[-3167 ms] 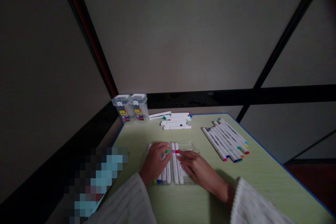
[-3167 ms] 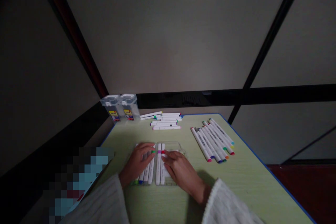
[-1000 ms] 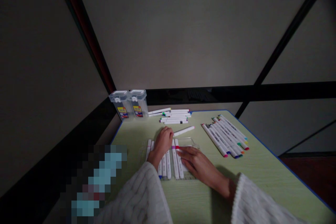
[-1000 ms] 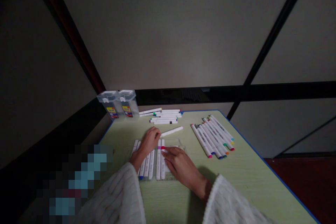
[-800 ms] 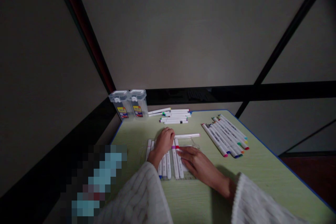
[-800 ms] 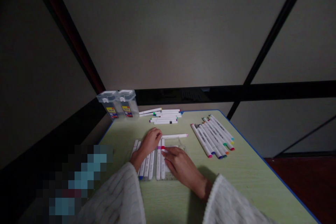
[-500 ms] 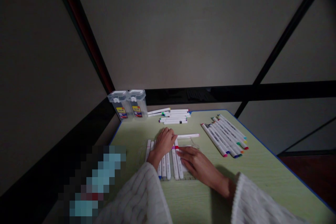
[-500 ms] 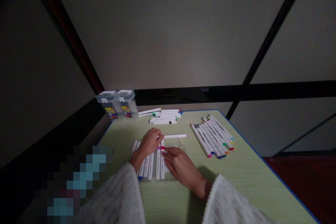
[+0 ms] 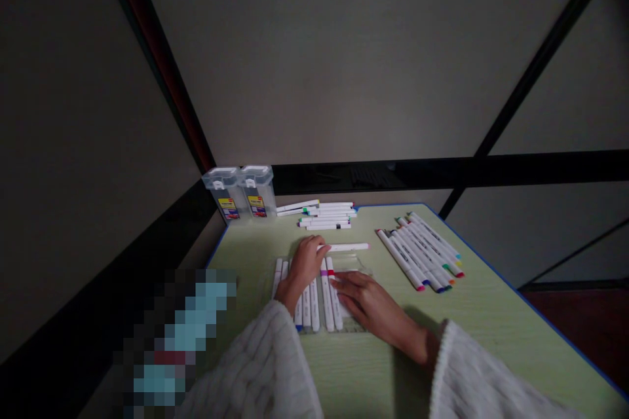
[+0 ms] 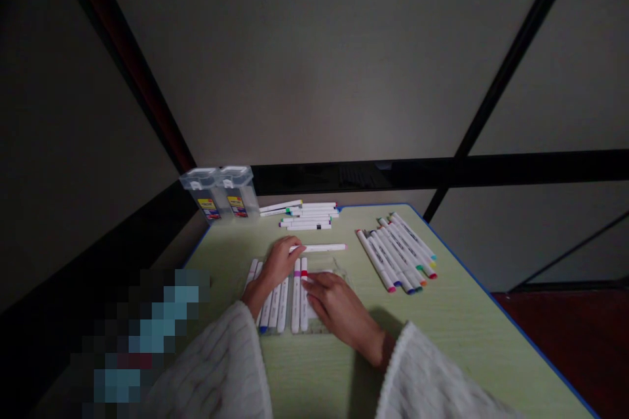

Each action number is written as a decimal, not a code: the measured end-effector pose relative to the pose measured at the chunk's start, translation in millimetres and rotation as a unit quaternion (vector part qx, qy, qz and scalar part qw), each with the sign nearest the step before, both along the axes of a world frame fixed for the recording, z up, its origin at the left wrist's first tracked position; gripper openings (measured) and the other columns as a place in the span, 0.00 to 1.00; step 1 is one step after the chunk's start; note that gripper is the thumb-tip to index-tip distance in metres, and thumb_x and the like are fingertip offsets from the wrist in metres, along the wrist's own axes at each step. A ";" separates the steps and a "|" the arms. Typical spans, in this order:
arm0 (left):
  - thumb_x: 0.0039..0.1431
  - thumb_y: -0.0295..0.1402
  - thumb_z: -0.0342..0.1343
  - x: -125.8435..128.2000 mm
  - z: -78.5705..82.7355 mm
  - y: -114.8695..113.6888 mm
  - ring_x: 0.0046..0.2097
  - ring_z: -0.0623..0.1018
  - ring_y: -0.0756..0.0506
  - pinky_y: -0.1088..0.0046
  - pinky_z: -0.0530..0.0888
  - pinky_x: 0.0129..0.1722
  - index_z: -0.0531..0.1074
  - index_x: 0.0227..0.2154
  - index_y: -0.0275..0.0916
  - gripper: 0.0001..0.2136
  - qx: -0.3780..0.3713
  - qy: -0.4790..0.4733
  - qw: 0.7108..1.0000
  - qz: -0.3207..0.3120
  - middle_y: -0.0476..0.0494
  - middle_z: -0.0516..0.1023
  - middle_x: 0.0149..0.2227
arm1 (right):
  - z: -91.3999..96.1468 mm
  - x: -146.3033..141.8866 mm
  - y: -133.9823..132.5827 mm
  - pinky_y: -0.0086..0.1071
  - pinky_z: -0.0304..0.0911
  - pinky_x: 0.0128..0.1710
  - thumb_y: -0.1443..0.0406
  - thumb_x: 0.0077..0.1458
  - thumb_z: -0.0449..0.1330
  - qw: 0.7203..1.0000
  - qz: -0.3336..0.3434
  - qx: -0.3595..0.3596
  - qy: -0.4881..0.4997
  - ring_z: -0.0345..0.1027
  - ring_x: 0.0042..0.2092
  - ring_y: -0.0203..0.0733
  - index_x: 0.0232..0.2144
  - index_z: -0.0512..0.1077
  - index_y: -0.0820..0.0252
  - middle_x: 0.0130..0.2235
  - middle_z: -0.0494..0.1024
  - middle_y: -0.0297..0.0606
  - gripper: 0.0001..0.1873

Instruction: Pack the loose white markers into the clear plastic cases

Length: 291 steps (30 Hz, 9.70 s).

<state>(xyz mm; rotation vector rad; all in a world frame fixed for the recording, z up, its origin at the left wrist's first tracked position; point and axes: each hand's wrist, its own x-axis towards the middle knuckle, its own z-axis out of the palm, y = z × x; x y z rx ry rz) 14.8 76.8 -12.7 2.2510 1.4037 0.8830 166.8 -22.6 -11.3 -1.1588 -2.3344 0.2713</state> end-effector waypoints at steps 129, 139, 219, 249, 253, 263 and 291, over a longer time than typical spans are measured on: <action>0.41 0.32 0.59 -14.1 7.8 -45.0 0.28 0.73 0.51 0.76 0.73 0.27 0.66 0.25 0.34 0.09 -0.158 -0.482 0.856 0.104 0.50 0.70 0.26 | 20.0 13.4 -16.8 0.29 0.53 0.25 0.61 0.59 0.44 0.992 -0.090 0.002 -0.084 0.67 0.24 0.38 0.32 0.64 0.60 0.24 0.73 0.35 0.12; 0.40 0.27 0.59 -9.0 11.1 -47.0 0.27 0.75 0.51 0.78 0.73 0.26 0.70 0.34 0.33 0.14 -0.184 -0.472 0.857 0.088 0.47 0.75 0.29 | 18.9 12.0 -19.0 0.29 0.54 0.26 0.62 0.59 0.44 0.994 -0.051 0.007 -0.095 0.68 0.25 0.38 0.42 0.61 0.61 0.25 0.74 0.35 0.13; 0.37 0.15 0.53 0.3 -0.9 -58.3 0.50 0.67 0.44 0.64 0.65 0.50 0.70 0.37 0.37 0.21 -0.089 -0.197 0.973 -0.086 0.41 0.67 0.47 | 37.1 5.5 -24.7 0.37 0.59 0.46 0.60 0.53 0.54 0.990 0.048 -0.097 -0.092 0.65 0.45 0.44 0.42 0.69 0.59 0.42 0.71 0.41 0.14; 0.44 0.17 0.52 -3.9 -3.9 -50.7 0.41 0.70 0.47 0.68 0.68 0.42 0.68 0.29 0.37 0.10 -0.031 -0.171 0.984 -0.033 0.46 0.69 0.35 | 33.2 -1.1 -23.5 0.36 0.56 0.37 0.61 0.57 0.50 0.993 -0.029 -0.026 -0.115 0.61 0.39 0.43 0.31 0.68 0.61 0.35 0.67 0.41 0.10; 0.46 0.18 0.51 -4.7 2.3 -56.7 0.41 0.70 0.47 0.68 0.68 0.43 0.68 0.30 0.37 0.10 -0.018 -0.095 0.995 -0.036 0.45 0.70 0.36 | 30.4 -1.7 -22.1 0.37 0.56 0.38 0.64 0.57 0.51 0.991 -0.049 -0.027 -0.119 0.61 0.40 0.44 0.33 0.66 0.61 0.36 0.67 0.41 0.07; 0.52 0.26 0.50 -11.9 7.3 -61.8 0.47 0.68 0.44 0.66 0.65 0.48 0.68 0.37 0.38 0.09 0.021 0.065 0.996 -0.052 0.42 0.69 0.44 | 26.1 -0.6 -21.6 0.40 0.51 0.41 0.61 0.56 0.52 0.989 -0.055 -0.034 -0.129 0.61 0.41 0.45 0.35 0.67 0.59 0.36 0.69 0.41 0.09; 0.56 0.29 0.48 -14.0 10.7 -60.6 0.48 0.67 0.44 0.65 0.65 0.47 0.66 0.39 0.37 0.08 0.041 0.147 0.988 -0.028 0.42 0.67 0.44 | 21.5 37.5 -3.6 0.37 0.44 0.35 0.67 0.54 0.50 0.944 -0.276 -0.031 -0.178 0.63 0.39 0.46 0.35 0.70 0.57 0.32 0.74 0.39 0.10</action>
